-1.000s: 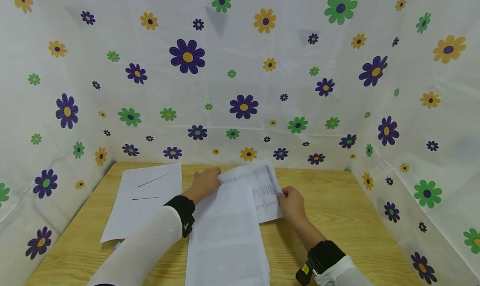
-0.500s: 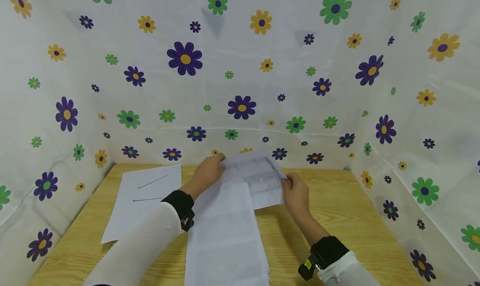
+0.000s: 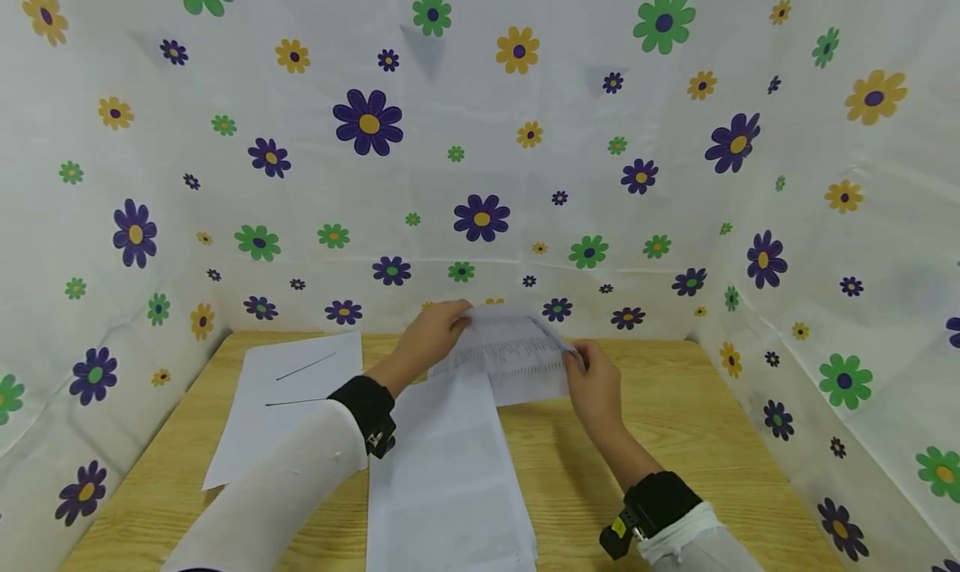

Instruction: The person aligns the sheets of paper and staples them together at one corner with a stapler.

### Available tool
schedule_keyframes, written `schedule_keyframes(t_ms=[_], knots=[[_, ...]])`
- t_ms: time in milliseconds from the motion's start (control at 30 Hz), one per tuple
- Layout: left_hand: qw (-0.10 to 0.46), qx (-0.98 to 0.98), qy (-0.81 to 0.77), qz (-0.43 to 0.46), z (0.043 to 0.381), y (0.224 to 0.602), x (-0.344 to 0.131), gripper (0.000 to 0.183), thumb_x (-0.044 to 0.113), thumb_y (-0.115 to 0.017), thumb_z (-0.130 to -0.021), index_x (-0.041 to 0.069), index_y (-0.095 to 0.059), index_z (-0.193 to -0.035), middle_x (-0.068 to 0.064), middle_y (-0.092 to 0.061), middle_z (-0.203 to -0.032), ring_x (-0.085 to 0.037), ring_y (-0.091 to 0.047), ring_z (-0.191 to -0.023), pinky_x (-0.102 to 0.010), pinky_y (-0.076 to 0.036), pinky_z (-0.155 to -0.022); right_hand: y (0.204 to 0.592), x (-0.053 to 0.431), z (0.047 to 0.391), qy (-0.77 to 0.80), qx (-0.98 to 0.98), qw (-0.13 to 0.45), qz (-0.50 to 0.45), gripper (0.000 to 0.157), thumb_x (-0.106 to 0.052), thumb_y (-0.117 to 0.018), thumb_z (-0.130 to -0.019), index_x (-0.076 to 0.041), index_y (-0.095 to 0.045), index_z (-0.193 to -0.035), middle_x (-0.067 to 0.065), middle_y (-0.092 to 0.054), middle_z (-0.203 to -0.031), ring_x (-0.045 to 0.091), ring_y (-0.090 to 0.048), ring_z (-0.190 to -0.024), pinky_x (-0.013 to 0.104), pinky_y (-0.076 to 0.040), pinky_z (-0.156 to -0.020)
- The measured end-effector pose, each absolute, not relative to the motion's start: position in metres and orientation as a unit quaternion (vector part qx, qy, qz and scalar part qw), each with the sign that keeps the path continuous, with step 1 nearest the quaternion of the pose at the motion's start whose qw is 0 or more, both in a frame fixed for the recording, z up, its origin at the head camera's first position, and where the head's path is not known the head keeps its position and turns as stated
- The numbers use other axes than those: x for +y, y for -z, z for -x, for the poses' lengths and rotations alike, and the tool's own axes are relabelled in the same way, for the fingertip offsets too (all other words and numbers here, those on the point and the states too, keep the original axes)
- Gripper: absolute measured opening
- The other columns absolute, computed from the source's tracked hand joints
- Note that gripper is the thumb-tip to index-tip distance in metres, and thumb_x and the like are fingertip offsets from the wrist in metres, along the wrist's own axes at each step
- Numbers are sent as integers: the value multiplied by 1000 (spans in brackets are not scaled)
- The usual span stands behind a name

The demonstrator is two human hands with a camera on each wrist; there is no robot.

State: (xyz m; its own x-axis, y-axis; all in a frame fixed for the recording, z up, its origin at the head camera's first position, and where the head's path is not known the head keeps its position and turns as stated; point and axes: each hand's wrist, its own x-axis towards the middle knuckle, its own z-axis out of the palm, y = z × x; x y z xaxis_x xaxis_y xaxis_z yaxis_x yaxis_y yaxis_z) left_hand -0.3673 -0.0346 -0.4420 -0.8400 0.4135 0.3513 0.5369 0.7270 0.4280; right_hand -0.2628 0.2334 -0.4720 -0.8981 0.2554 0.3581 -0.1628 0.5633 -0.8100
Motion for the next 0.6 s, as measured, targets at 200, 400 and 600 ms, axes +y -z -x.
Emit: schedule_keyframes(t_ms=[200, 400, 600], knots=[[143, -905, 297, 269, 363, 430, -39, 22, 15, -60, -104, 16, -66, -126, -3, -72, -122, -20, -69, -109, -39, -56, -97, 475, 241, 263, -502, -838, 212, 43, 30, -24, -70, -99, -8, -62, -124, 10, -72, -116, 24, -69, -96, 36, -56, -76], [167, -884, 343, 269, 357, 417, -41, 19, 17, -59, -105, 16, -67, -122, -3, -73, -120, -19, -69, -104, -39, -58, -93, 474, 244, 267, -671, -715, 193, 21, 38, -11, -70, -98, -4, -52, -131, 11, -66, -116, 17, -65, -91, 23, -57, -76], [166, -847, 438, 251, 346, 402, -37, 27, 17, -58, -106, 17, -64, -132, -4, -71, -127, -23, -72, -111, -44, -59, -92, 466, 237, 270, -711, -677, 189, -24, 34, -3, -69, -96, 1, -55, -127, 11, -64, -116, 12, -65, -99, 21, -56, -88]])
